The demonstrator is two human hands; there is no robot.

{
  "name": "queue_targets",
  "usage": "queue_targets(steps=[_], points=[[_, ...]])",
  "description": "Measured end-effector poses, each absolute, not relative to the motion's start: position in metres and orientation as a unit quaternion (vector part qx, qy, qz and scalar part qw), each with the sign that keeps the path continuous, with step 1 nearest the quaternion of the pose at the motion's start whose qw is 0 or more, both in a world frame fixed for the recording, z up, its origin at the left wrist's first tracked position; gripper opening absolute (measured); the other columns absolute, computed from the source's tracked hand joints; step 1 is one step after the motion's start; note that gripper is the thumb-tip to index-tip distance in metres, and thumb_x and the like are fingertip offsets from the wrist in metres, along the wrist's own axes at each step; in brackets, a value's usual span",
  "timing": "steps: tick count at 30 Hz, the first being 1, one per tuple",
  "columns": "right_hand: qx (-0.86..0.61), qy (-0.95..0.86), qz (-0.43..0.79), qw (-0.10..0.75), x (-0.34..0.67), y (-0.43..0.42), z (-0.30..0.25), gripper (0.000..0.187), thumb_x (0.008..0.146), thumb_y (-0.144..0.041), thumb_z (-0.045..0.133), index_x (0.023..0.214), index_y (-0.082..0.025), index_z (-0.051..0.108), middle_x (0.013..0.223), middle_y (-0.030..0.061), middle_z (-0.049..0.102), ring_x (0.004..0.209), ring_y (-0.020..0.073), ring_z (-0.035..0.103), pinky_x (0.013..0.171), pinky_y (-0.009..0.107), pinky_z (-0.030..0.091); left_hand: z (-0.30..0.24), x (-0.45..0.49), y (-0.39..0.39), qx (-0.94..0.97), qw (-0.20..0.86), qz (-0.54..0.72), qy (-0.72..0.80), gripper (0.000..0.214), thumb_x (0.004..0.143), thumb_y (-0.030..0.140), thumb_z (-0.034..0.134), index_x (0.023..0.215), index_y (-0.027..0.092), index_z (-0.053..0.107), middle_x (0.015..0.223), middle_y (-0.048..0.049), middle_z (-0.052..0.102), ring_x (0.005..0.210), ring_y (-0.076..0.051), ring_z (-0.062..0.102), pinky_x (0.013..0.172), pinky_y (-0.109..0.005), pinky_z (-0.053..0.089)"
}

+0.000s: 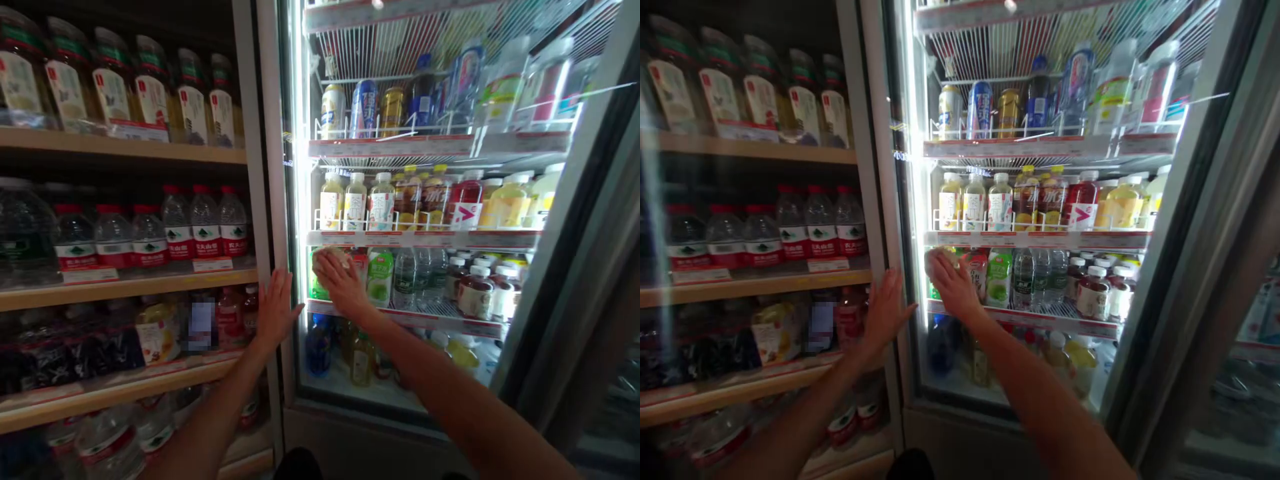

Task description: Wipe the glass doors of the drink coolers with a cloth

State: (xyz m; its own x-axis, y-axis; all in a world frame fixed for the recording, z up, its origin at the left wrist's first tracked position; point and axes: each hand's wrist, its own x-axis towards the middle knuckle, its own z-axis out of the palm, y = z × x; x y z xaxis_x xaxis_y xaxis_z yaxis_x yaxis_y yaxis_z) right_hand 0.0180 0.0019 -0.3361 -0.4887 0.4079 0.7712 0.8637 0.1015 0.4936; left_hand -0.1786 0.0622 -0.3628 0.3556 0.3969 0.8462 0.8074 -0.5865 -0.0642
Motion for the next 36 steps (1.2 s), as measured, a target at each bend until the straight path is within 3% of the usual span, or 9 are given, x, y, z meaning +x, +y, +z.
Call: queue_targets(steps=[5,8,11,16,21,27,32,36], points=[[-0.378,-0.763,-0.496,0.173,-0.008,0.014,-0.359,0.047,0.085,-0.014,0.042,0.132,-0.019,0.043,0.144,0.0045,0.037,0.136,0.0179,0.026,0.116,0.043,0.008,-0.356,-0.198,0.062,-0.783,0.254,-0.418,-0.384,0.065,0.083,0.035,0.053,0.139,0.012,0.029,0.146,-0.0188,0.028,0.137,-0.029,0.024,0.109,-0.052,0.021],[-0.391,-0.748,-0.493,0.208,-0.016,0.025,-0.348,0.044,0.087,-0.015,0.041,0.130,-0.020,0.044,0.145,0.0047,0.036,0.136,0.0191,0.026,0.115,0.047,0.010,-0.352,-0.204,0.063,-0.778,0.257,-0.425,-0.386,0.064,0.084,0.037,0.051,0.138,0.012,0.030,0.146,-0.0197,0.028,0.137,-0.029,0.024,0.109,-0.052,0.020],[-0.428,-0.720,-0.485,0.253,-0.017,0.034,-0.330,0.042,0.088,-0.018,0.042,0.130,-0.021,0.044,0.146,0.0072,0.034,0.136,0.0217,0.026,0.113,0.052,0.009,-0.347,-0.205,0.064,-0.775,0.259,-0.432,-0.383,0.064,0.084,0.039,0.049,0.139,0.012,0.029,0.146,-0.0201,0.027,0.137,-0.029,0.024,0.109,-0.053,0.019],[-0.370,-0.749,-0.508,0.208,-0.008,0.034,-0.303,0.040,0.087,-0.016,0.043,0.126,-0.023,0.048,0.143,0.0041,0.039,0.134,0.0188,0.030,0.114,0.048,0.007,-0.335,-0.197,0.066,-0.776,0.266,-0.438,-0.367,0.064,0.084,0.038,0.050,0.138,0.011,0.030,0.145,-0.0204,0.030,0.137,-0.029,0.023,0.108,-0.053,0.021],[-0.474,-0.656,-0.508,0.295,0.005,0.024,-0.272,0.049,0.087,-0.014,0.040,0.135,-0.024,0.039,0.148,0.0066,0.030,0.138,0.0213,0.022,0.112,0.053,0.002,-0.318,-0.179,0.068,-0.769,0.254,-0.474,-0.345,0.065,0.085,0.039,0.048,0.140,0.013,0.026,0.147,-0.0182,0.028,0.138,-0.028,0.022,0.109,-0.052,0.020],[-0.434,-0.690,-0.532,0.230,0.036,-0.003,-0.284,0.052,0.085,-0.016,0.045,0.136,-0.026,0.038,0.144,0.0043,0.037,0.136,0.0180,0.025,0.114,0.047,0.002,-0.300,-0.154,0.063,-0.772,0.243,-0.493,-0.318,0.063,0.085,0.037,0.048,0.140,0.014,0.026,0.147,-0.0185,0.028,0.138,-0.028,0.021,0.109,-0.053,0.020],[-0.518,-0.592,-0.541,0.297,0.064,-0.020,-0.258,0.053,0.084,-0.021,0.048,0.136,-0.024,0.038,0.148,0.0088,0.028,0.138,0.0229,0.020,0.112,0.051,0.002,-0.276,-0.125,0.055,-0.779,0.238,-0.506,-0.284,0.066,0.086,0.042,0.047,0.142,0.017,0.022,0.149,-0.0162,0.024,0.139,-0.027,0.016,0.110,-0.053,0.017],[-0.481,-0.627,-0.564,0.240,0.085,-0.040,-0.268,0.049,0.085,-0.022,0.047,0.134,-0.024,0.041,0.145,0.0072,0.036,0.137,0.0204,0.024,0.113,0.047,0.004,-0.262,-0.104,0.048,-0.774,0.253,-0.517,-0.263,0.065,0.085,0.042,0.048,0.140,0.016,0.025,0.148,-0.0171,0.026,0.139,-0.027,0.018,0.110,-0.052,0.018]])
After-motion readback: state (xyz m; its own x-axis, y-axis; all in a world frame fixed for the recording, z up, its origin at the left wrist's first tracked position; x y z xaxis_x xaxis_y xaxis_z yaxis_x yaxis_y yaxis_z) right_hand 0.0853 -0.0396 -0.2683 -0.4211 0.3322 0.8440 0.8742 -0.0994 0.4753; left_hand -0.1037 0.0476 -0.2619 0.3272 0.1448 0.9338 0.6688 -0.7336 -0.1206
